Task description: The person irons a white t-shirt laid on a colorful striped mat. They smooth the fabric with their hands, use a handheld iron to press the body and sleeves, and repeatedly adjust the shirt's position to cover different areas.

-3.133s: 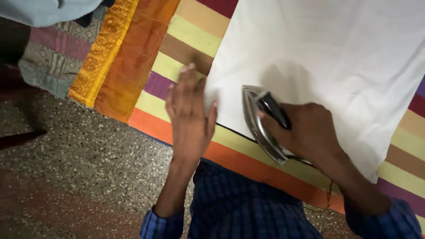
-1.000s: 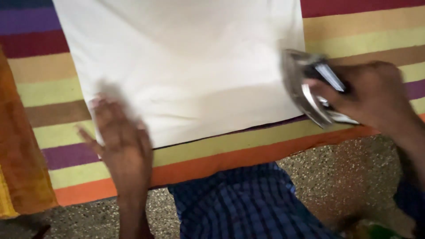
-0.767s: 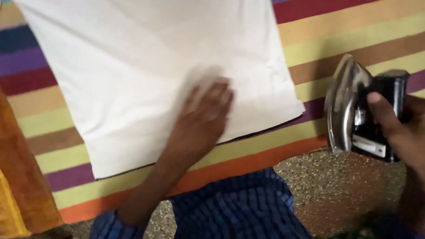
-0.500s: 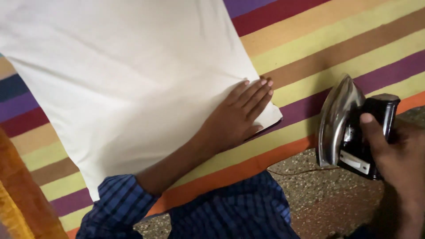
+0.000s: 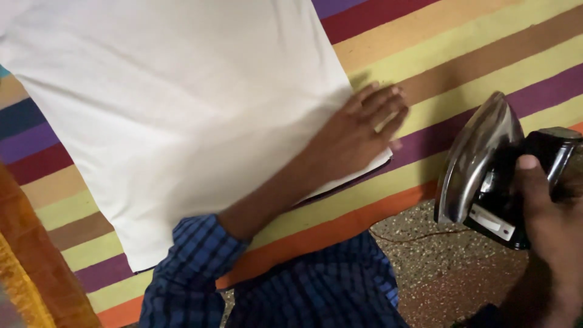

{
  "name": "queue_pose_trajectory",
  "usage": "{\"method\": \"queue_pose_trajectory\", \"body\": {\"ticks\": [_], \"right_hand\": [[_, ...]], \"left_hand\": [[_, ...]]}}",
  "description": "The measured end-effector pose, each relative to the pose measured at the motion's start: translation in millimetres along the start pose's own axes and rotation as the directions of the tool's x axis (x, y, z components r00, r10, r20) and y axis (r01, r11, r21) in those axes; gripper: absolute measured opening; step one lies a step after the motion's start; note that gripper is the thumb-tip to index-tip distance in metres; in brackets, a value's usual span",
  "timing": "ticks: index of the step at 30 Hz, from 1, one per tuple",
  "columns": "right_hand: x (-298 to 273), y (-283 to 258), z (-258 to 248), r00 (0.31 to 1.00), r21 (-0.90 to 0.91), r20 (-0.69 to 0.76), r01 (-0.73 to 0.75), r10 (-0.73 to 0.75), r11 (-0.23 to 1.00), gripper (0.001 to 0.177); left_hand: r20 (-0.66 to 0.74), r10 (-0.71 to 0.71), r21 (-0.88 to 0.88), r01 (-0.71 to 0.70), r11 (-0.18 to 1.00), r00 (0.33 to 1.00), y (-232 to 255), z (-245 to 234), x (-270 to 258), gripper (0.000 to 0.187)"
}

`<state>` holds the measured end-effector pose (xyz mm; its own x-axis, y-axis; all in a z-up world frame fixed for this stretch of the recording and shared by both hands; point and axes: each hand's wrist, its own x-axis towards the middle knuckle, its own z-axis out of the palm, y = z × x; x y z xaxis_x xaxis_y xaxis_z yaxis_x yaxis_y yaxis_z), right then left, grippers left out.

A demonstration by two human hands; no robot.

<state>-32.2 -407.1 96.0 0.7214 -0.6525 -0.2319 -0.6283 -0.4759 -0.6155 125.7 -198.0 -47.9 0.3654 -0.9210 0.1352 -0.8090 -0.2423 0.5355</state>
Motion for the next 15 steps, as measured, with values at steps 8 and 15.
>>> {"method": "queue_pose_trajectory", "body": {"ticks": [8,15], "right_hand": [[-16.3,7.2,2.4,1.0,-0.082,0.019,-0.006,0.008,0.997,0.043],[-21.7,-7.7,6.4,0.995,-0.121,0.072,0.078,-0.069,0.99,0.048]], "left_hand": [[-0.125,0.118,-0.127,-0.133,0.983,0.985,-48.7,-10.5,9.3,0.005],[-0.17,0.166,-0.131,-0.189,0.973,0.971,-48.0,-10.6,16.7,0.034]]}}
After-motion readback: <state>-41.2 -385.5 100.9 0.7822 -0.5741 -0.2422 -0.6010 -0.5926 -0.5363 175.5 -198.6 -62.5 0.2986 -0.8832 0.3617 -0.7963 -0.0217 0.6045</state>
